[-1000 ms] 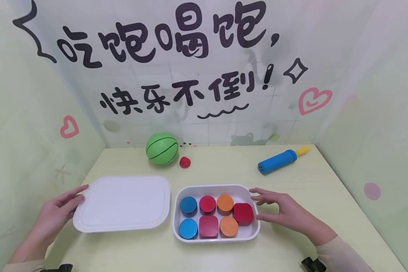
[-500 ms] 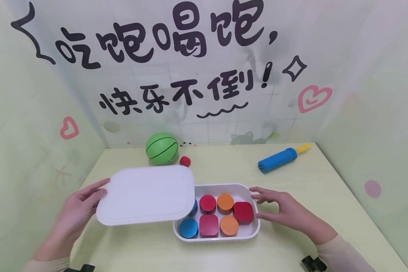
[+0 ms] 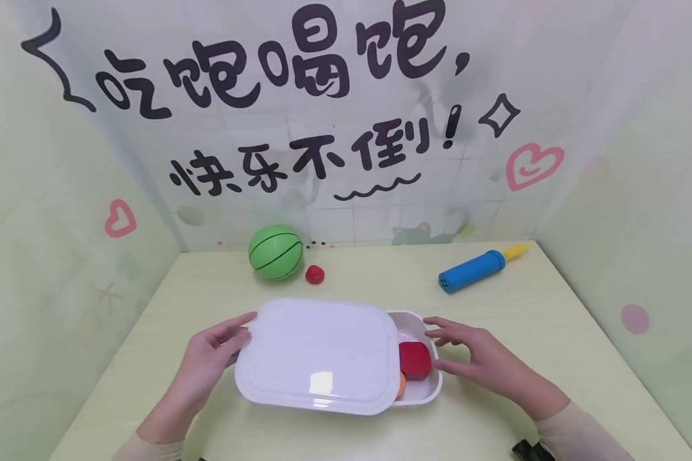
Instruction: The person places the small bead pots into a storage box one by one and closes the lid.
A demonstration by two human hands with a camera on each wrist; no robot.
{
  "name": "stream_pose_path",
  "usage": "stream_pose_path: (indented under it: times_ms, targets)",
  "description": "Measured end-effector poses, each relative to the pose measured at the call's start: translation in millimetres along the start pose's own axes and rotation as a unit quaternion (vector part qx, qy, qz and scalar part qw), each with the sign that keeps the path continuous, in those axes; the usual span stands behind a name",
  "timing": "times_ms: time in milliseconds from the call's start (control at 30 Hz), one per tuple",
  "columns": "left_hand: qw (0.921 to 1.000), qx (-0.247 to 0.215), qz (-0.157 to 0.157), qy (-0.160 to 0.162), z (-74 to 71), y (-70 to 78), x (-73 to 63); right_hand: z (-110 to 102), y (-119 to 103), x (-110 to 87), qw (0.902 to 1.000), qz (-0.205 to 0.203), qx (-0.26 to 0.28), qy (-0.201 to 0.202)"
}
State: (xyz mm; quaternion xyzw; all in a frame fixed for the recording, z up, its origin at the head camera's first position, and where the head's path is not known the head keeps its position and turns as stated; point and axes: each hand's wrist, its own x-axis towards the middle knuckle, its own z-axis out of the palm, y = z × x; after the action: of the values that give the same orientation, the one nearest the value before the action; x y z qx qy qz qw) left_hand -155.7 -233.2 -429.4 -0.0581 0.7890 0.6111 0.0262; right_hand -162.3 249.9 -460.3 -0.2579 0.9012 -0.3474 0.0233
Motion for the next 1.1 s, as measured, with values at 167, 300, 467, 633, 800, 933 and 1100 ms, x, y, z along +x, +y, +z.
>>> stream_pose_path:
  times_ms: [167,300,467,633,800,933,1100]
  targets:
    - [0.9998,-0.019,-0.007,0.002,24.4,1.3,-1.0,4,-5,-2.1,0.9991,-0.014,-0.031,0.026]
    - [0.9993,-0.035,-0.009,-0.001,38.2,1.7,-2.3,7,-6,-3.0,0.9981,-0.025,-0.037,0.043]
    - [0.9984,-0.056,-0.012,-0.001,48.9,1.6,-5.7,10,-5,-3.8,0.9931,-0.054,-0.05,0.09]
    - [0.9973,-0.07,-0.019,0.001,55.5,2.6,-10.2,9,-7,-4.8,0.9757,-0.109,-0.053,0.182]
    - [0.9973,-0.072,-0.012,0.005,61.2,5.2,-12.6,6,-10,-5.9,0.9526,-0.185,-0.022,0.241]
    - [0.9979,-0.063,-0.005,0.008,62.9,5.1,-14.5,7,-10,-4.9,0.9354,-0.237,-0.015,0.262]
    - [0.9988,-0.045,0.018,0.0,61.1,4.1,-18.1,9,-8,-4.9,0.9292,-0.251,-0.015,0.271]
